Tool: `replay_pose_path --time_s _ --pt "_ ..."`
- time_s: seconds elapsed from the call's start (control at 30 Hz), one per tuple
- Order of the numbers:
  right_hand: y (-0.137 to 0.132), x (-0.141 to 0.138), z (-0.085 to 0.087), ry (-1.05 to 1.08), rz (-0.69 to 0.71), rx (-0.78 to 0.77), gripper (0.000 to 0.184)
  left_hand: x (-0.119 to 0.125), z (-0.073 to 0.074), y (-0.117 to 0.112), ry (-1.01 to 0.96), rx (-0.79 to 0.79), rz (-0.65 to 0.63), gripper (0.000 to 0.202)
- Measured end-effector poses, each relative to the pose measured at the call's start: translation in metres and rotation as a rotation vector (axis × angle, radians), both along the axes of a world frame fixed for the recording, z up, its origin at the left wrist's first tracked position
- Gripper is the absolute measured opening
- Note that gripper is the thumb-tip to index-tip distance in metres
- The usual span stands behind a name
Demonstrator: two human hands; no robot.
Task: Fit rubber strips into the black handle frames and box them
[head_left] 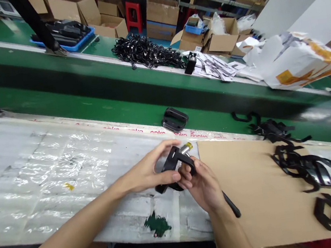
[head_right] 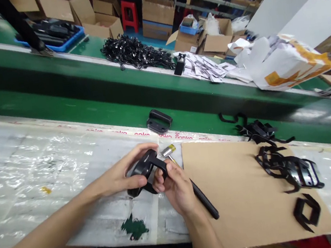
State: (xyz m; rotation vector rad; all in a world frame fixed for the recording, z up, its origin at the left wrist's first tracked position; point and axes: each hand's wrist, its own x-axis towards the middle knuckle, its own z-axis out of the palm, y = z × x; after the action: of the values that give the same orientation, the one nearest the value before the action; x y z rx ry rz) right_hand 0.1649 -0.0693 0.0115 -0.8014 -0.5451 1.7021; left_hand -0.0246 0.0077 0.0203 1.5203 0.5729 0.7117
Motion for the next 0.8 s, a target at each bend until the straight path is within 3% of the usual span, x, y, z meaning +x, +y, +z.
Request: replay_pose_path --time_s 0.03,0.1,0.3,0.4,0.53,0.63,0.8 --pt "-0.001 -0.002 -0.001 -0.001 0.001 -0.005 0.036 0.0 -0.002 0.001 -0.005 -0.079 -0.109 0.081" --pt "-0.002 -0.003 -0.001 -0.007 0.002 -0.005 0.04 0.001 -0.005 0.001 -0.035 -0.154 -0.199 0.079" --pt "-0.004 -0.002 0.004 -0.001 0.014 0.008 0.044 0.007 -0.009 -0.004 -0.154 -0.138 -0.169 0.074" --pt "-0.002 -0.002 0.002 -0.054 -0.026 -0.019 0.047 0.01 -0.01 -0.006 -0.151 -0.215 -0.143 0.073" --pt "-0.001 -0.002 -0.009 -0.365 -0.14 0.113 0.036 0.015 -0.01 -0.008 -0.165 -0.35 -0.023 0.068" --pt "-0.001 0.002 -0.016 -0.682 -0.206 0.195 0.036 0.016 -0.008 -0.008 -0.124 -0.313 0.107 0.07" --pt "0.002 0.016 -0.012 -1.013 -0.298 0.224 0.026 0.013 -0.007 -0.001 -0.031 -0.203 -0.038 0.055"
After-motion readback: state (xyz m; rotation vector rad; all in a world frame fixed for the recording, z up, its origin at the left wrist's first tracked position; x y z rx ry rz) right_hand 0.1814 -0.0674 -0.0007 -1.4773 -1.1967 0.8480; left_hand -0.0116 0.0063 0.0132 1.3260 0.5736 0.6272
